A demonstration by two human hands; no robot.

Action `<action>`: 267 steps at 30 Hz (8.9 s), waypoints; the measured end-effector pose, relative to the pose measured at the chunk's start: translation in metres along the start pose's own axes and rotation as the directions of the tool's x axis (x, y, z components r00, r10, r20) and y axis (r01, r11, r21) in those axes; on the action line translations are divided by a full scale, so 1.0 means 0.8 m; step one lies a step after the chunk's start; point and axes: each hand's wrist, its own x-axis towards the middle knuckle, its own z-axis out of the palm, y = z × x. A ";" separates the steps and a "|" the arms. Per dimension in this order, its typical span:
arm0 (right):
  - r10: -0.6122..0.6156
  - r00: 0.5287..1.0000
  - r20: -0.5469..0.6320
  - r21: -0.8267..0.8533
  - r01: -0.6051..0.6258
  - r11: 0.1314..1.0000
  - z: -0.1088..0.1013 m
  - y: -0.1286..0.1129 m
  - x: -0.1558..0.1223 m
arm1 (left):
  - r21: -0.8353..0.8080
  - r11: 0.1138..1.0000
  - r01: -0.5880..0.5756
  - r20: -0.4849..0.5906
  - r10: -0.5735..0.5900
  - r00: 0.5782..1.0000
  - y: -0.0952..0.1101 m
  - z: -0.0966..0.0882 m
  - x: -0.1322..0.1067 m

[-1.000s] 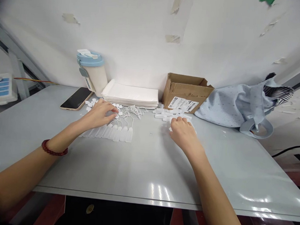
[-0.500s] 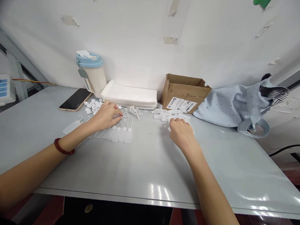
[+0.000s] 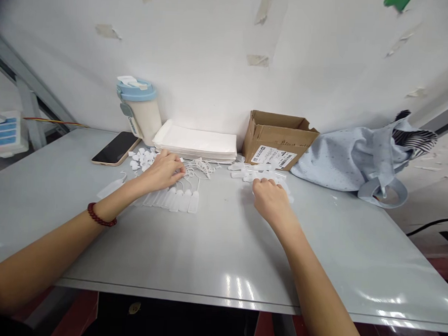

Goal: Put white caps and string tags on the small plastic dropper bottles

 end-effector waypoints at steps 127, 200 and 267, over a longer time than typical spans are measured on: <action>-0.252 0.945 -0.207 0.959 0.145 -0.244 0.017 -0.073 -0.021 | -0.227 0.929 -0.293 -0.231 0.241 0.943 0.104 -0.014 -0.056; -0.284 0.848 -0.448 0.646 0.526 0.553 0.041 -0.078 -0.010 | -0.042 0.980 -0.192 0.126 0.196 0.972 0.089 -0.006 -0.044; 0.049 0.975 -0.218 0.228 0.002 0.974 0.034 0.016 0.028 | -0.514 0.846 0.142 -0.059 -0.200 0.978 0.023 -0.052 -0.019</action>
